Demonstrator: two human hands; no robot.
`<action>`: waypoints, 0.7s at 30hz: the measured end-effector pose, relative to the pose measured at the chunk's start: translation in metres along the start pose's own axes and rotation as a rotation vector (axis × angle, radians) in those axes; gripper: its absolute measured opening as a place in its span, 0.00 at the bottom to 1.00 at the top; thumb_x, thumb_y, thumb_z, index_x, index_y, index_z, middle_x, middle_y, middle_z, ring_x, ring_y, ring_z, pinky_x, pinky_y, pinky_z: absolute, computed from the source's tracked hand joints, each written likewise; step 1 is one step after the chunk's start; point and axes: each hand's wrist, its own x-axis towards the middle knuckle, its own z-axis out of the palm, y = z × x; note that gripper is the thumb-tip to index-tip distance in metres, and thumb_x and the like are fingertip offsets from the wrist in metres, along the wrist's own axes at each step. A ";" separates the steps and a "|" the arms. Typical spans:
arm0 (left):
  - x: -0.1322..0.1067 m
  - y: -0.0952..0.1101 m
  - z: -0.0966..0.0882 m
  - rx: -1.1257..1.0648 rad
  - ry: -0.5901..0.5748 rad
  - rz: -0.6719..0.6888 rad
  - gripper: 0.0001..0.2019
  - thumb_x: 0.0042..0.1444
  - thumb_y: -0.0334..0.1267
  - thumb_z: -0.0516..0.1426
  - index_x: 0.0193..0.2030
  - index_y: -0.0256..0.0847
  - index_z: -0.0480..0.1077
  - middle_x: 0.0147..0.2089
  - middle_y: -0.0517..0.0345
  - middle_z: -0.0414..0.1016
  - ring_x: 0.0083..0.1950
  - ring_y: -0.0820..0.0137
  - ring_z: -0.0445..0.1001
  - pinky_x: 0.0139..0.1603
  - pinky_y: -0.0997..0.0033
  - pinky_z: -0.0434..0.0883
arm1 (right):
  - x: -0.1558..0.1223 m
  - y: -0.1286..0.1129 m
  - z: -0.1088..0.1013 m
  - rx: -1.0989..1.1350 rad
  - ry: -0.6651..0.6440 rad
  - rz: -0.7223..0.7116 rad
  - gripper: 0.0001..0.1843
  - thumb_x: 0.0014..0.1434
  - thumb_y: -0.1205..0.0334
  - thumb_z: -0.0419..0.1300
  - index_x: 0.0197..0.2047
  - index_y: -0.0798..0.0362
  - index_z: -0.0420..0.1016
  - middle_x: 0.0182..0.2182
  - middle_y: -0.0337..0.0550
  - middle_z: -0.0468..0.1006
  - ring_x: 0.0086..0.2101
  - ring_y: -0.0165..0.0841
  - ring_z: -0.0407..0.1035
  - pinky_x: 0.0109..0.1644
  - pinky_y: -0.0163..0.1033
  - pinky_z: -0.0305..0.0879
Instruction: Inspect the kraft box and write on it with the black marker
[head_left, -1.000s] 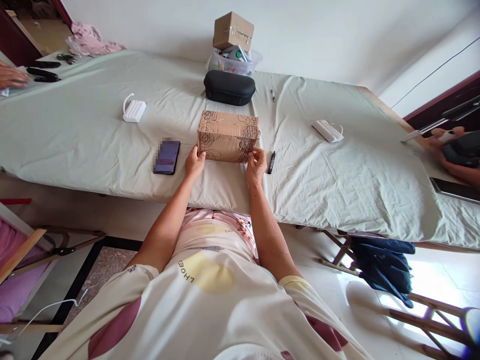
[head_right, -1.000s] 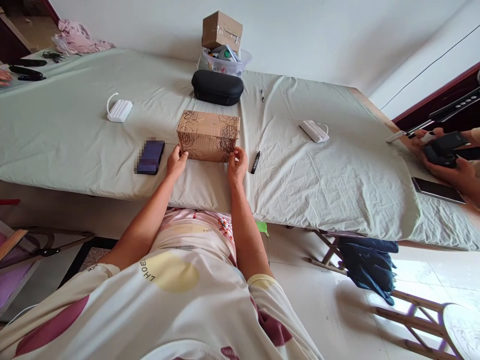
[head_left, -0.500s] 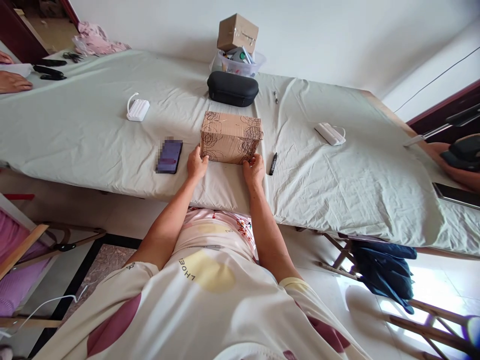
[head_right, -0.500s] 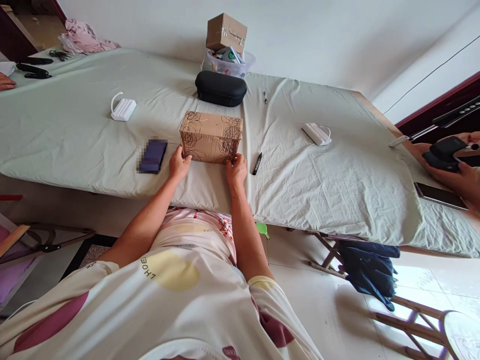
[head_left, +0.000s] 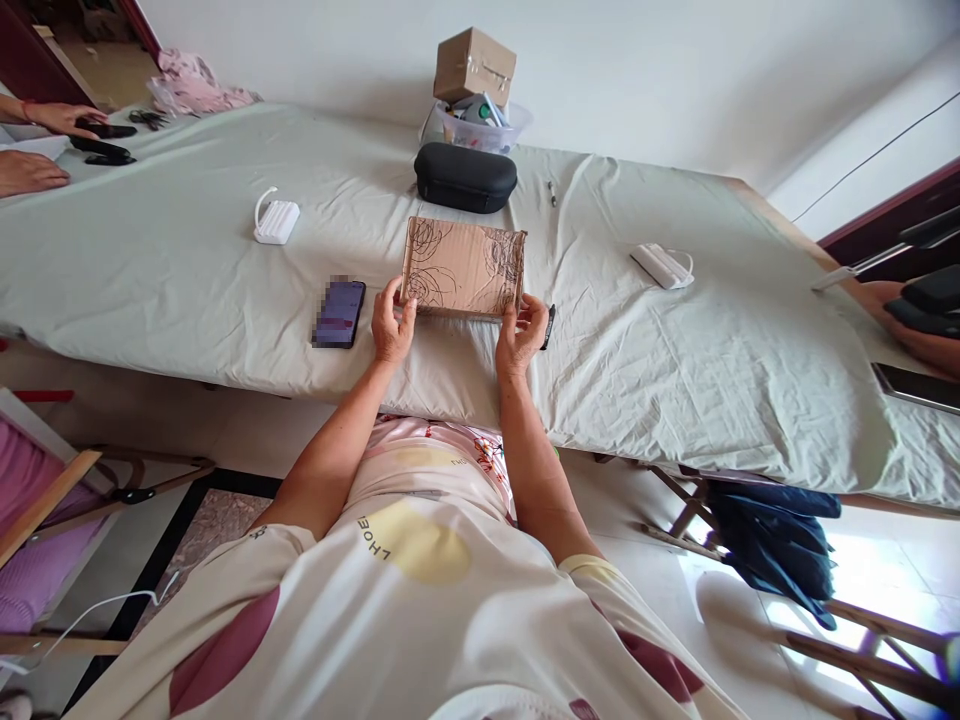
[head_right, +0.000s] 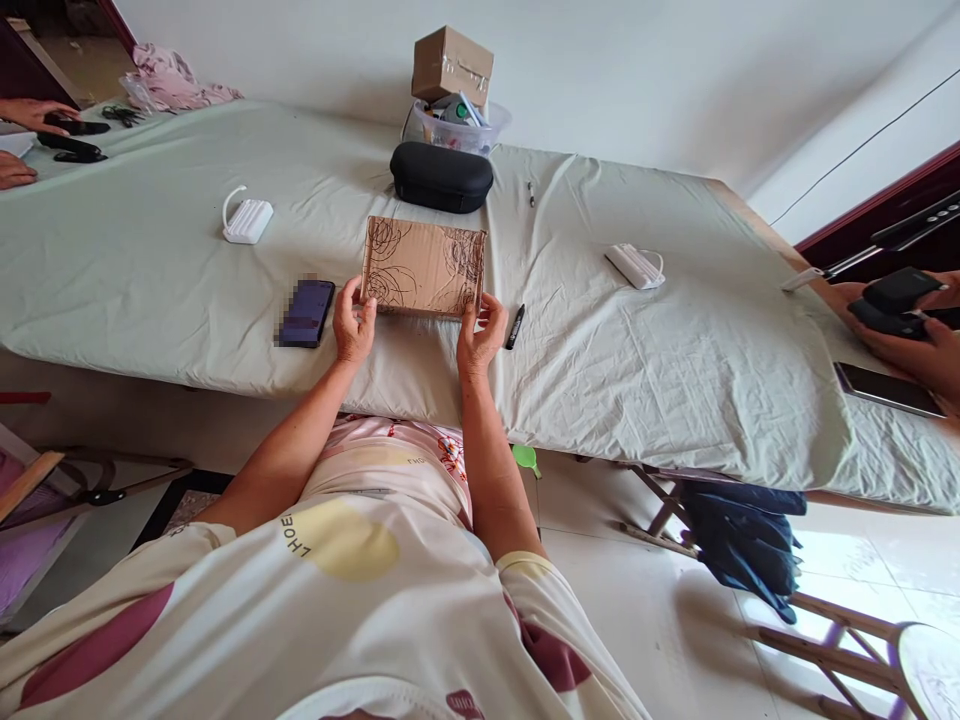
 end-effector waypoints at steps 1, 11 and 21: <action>0.000 0.002 -0.001 0.003 0.008 0.007 0.39 0.71 0.73 0.46 0.68 0.41 0.69 0.58 0.41 0.76 0.53 0.62 0.79 0.44 0.69 0.78 | 0.000 -0.001 0.000 0.004 0.003 -0.008 0.18 0.72 0.45 0.56 0.53 0.49 0.74 0.44 0.42 0.75 0.39 0.31 0.71 0.46 0.40 0.73; 0.001 0.011 -0.005 0.036 -0.023 0.086 0.37 0.74 0.69 0.42 0.62 0.41 0.75 0.57 0.40 0.80 0.57 0.61 0.79 0.47 0.66 0.81 | -0.001 -0.011 -0.002 0.043 0.059 -0.061 0.16 0.74 0.45 0.55 0.49 0.48 0.74 0.44 0.41 0.75 0.39 0.29 0.72 0.41 0.36 0.72; 0.000 0.011 -0.002 0.248 -0.117 0.140 0.29 0.75 0.59 0.48 0.67 0.42 0.75 0.72 0.36 0.73 0.77 0.49 0.68 0.81 0.43 0.61 | -0.001 -0.007 -0.004 -0.139 0.027 -0.099 0.14 0.73 0.54 0.52 0.49 0.48 0.77 0.51 0.49 0.76 0.53 0.39 0.73 0.60 0.52 0.74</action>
